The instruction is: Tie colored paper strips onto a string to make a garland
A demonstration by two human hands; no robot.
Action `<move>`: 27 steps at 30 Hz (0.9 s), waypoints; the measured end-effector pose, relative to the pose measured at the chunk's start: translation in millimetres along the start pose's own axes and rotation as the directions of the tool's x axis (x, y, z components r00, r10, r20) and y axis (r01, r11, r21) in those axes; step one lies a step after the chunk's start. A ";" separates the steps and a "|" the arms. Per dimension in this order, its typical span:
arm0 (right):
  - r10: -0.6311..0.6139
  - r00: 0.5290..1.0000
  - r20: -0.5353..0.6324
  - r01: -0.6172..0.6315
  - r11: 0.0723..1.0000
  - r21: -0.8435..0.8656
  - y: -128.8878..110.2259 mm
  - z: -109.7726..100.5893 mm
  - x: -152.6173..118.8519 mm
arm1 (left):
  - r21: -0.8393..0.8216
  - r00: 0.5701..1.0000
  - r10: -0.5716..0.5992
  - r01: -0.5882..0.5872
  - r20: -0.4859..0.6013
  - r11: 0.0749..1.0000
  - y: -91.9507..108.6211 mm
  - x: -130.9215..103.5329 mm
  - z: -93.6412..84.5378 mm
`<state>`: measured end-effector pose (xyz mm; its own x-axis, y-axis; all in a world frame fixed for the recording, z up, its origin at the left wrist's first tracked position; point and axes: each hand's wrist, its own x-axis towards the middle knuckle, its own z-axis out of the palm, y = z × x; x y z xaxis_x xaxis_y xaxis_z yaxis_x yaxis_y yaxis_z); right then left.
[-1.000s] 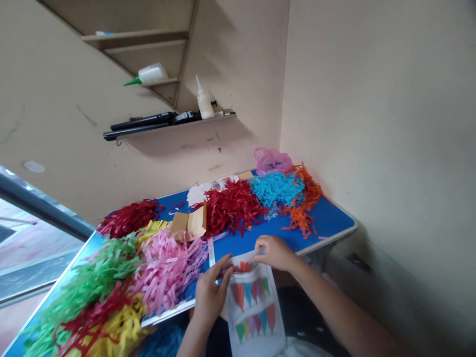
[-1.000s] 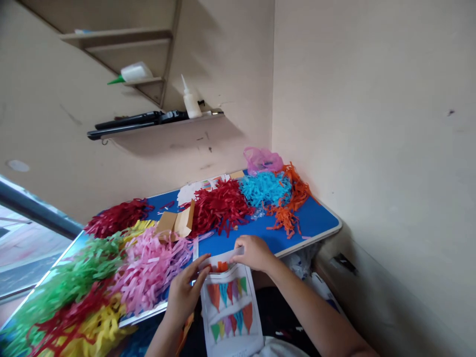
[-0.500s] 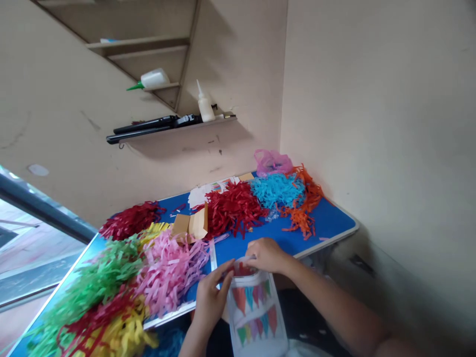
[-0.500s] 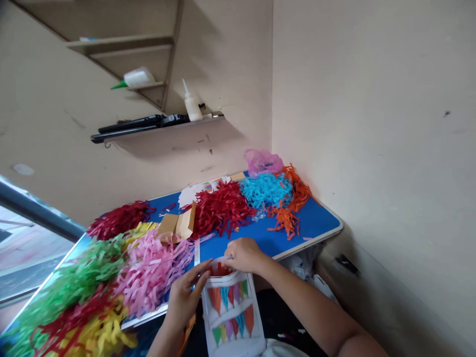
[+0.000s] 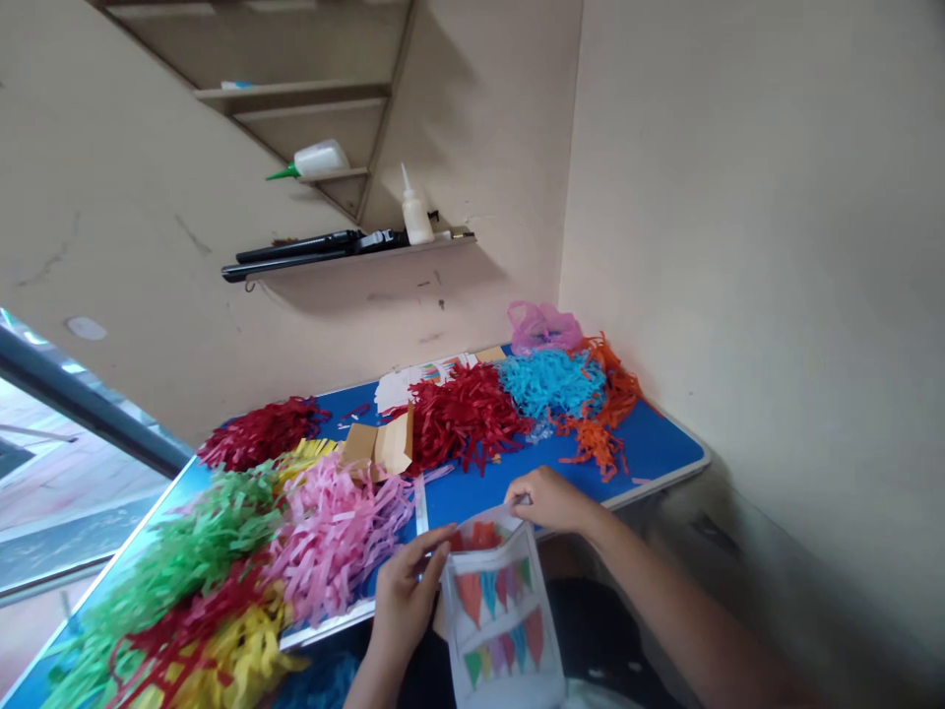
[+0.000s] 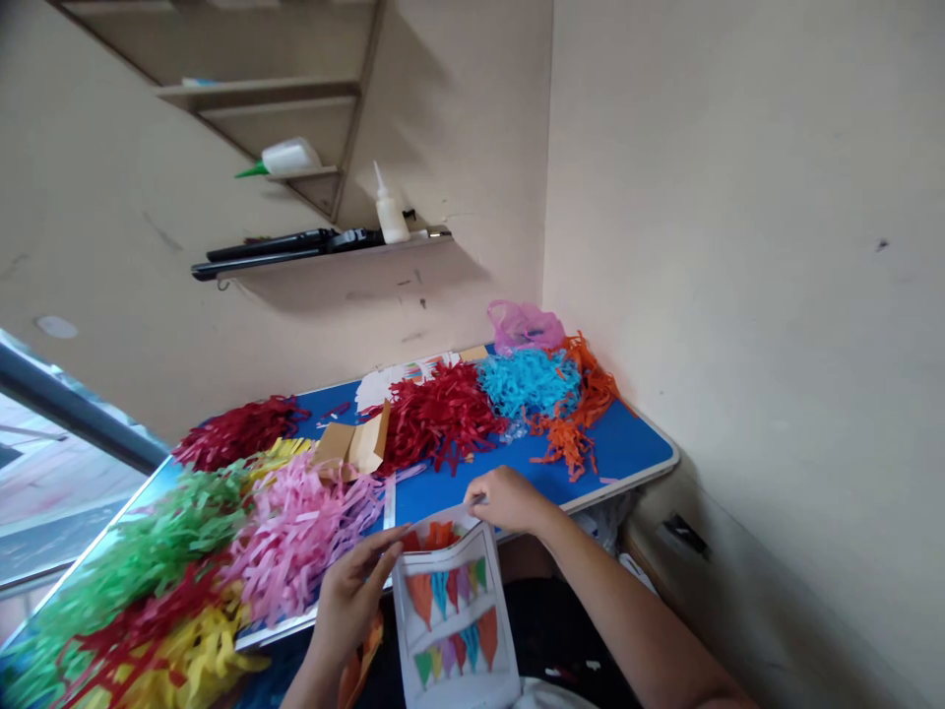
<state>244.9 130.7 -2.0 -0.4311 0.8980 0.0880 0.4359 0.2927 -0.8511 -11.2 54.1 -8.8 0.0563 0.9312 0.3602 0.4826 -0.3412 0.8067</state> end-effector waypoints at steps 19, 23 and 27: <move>0.261 0.963 -0.071 -0.064 0.476 0.877 4.1 54.9 -44.0 | -0.151 0.996 0.028 -0.041 -0.088 0.988 -7.2 -29.4 -9.8; 0.229 0.965 -0.130 -0.008 0.518 0.855 -0.2 51.8 -51.3 | -0.169 0.997 0.060 -0.068 -0.051 0.983 -10.4 -37.5 -8.3; 0.167 0.981 -0.103 0.005 0.504 0.864 -4.7 48.1 -55.3 | -0.192 0.995 0.076 -0.087 -0.061 0.978 -0.1 -36.7 -10.2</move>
<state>228.7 63.9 -27.8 -0.2684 0.9633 -0.0021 -0.4649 -0.1315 -0.8755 -22.3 18.6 -17.3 0.0399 0.8929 0.4485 0.2990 -0.4389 0.8473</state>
